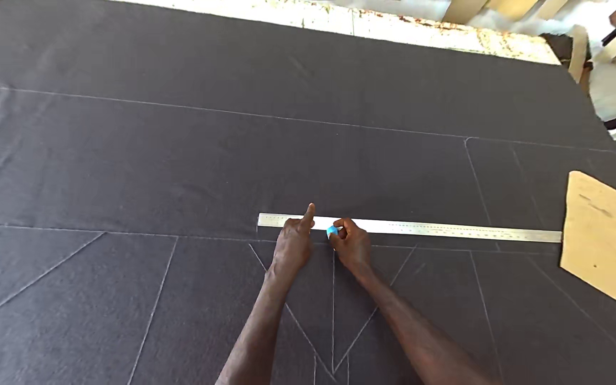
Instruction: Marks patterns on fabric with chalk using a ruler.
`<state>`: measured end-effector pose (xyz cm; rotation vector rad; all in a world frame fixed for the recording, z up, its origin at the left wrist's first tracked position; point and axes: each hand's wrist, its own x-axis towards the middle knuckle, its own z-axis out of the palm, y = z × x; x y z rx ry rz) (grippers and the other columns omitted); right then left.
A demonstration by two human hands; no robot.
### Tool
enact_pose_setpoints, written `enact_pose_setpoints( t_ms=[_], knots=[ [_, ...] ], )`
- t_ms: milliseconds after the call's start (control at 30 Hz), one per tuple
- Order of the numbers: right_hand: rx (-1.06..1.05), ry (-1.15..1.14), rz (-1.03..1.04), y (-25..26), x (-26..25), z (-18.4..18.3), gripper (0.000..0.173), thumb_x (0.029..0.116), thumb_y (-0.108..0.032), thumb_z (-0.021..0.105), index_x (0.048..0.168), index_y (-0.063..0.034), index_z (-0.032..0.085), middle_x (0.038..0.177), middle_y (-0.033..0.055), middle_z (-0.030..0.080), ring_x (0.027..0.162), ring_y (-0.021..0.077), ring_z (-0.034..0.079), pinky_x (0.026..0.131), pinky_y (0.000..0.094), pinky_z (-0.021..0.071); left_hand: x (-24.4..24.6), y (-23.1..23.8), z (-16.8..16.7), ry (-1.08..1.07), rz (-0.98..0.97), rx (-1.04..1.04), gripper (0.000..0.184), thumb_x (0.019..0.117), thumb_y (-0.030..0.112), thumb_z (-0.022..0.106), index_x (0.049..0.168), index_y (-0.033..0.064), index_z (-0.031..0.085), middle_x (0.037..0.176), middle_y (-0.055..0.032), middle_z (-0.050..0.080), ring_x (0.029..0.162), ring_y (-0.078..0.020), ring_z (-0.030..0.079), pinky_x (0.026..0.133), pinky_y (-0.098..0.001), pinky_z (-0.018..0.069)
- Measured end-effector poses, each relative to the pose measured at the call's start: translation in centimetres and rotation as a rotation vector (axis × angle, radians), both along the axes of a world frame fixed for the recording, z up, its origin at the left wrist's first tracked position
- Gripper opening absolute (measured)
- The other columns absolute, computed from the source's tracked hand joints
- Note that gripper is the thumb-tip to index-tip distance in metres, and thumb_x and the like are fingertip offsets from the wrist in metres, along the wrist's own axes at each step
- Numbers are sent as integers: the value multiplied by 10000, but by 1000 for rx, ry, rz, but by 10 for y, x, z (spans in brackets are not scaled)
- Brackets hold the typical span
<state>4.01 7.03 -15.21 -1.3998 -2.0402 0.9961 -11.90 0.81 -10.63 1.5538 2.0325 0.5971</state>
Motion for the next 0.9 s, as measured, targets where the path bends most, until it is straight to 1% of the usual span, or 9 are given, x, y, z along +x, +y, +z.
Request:
enact_pose_setpoints(
  t_ms=[100, 233, 333, 400, 467, 567, 700, 800, 900],
  knots=[
    [-46, -62, -6, 2, -6, 3, 252, 906, -159, 713, 1132, -51, 685, 769, 86, 674, 659, 237, 656, 632, 471, 569, 0, 5, -3, 33, 8, -45, 614, 1021, 26, 520, 1599, 159, 362, 1312, -68, 691, 1280, -333, 596, 1084, -532, 469],
    [-41, -122, -4, 1, -12, 9, 212, 910, -158, 694, 1090, -48, 673, 757, 94, 661, 676, 265, 654, 639, 493, 553, 5, -4, 8, 17, 20, -18, 611, 1025, 8, 522, 1599, 137, 356, 1315, -114, 685, 1256, -387, 600, 1030, -573, 488],
    [-79, -209, 92, 9, -15, 18, 200, 912, -162, 683, 1075, -46, 671, 800, 119, 679, 721, 292, 677, 663, 514, 561, -1, 4, -5, 59, 4, -47, 613, 1022, 40, 509, 1603, 158, 352, 1318, -78, 687, 1271, -341, 602, 1060, -541, 486],
    [-277, -279, 227, 26, -13, 37, 187, 906, -160, 691, 1058, -50, 700, 836, 132, 699, 726, 282, 688, 673, 510, 579, 0, 4, -5, 74, 5, -31, 612, 1007, 26, 524, 1590, 140, 378, 1299, -97, 694, 1244, -353, 618, 1047, -549, 493],
    [-484, -175, 223, 36, -4, 52, 189, 928, -142, 692, 1083, -35, 708, 804, 130, 706, 614, 227, 677, 585, 415, 592, 5, 0, 3, 77, 6, -21, 596, 1011, 10, 526, 1581, 122, 391, 1290, -128, 692, 1219, -386, 624, 1019, -578, 501],
    [-537, 43, 87, 30, 36, 61, 270, 962, -152, 698, 1198, -24, 666, 839, 133, 695, 623, 211, 671, 586, 379, 598, 7, 0, 3, 91, 31, -19, 552, 1046, 61, 491, 1583, 146, 392, 1289, -109, 703, 1196, -391, 640, 972, -596, 517],
    [-507, 213, -55, -7, 109, 41, 379, 990, -153, 673, 1358, -92, 603, 804, 109, 673, 602, 198, 651, 556, 350, 583, 4, 6, 4, 162, 46, -87, 531, 1063, 181, 507, 1582, 179, 394, 1227, -151, 713, 1136, -412, 666, 925, -630, 537],
    [-473, 202, -200, -13, 154, 27, 399, 985, -100, 662, 1375, -42, 602, 792, 103, 679, 624, 193, 680, 600, 358, 618, 18, 11, -5, 154, 32, 8, 496, 1058, 215, 532, 1547, 166, 465, 1222, -196, 693, 1153, -430, 642, 950, -644, 509],
    [-351, 189, -298, -12, 185, 19, 363, 981, -105, 667, 1338, -45, 636, 812, 103, 684, 637, 191, 679, 610, 371, 619, 54, 24, -24, 100, -114, 210, 395, 1071, 209, 506, 1440, 85, 575, 1283, -168, 677, 1219, -387, 622, 1016, -584, 509]
  ],
)
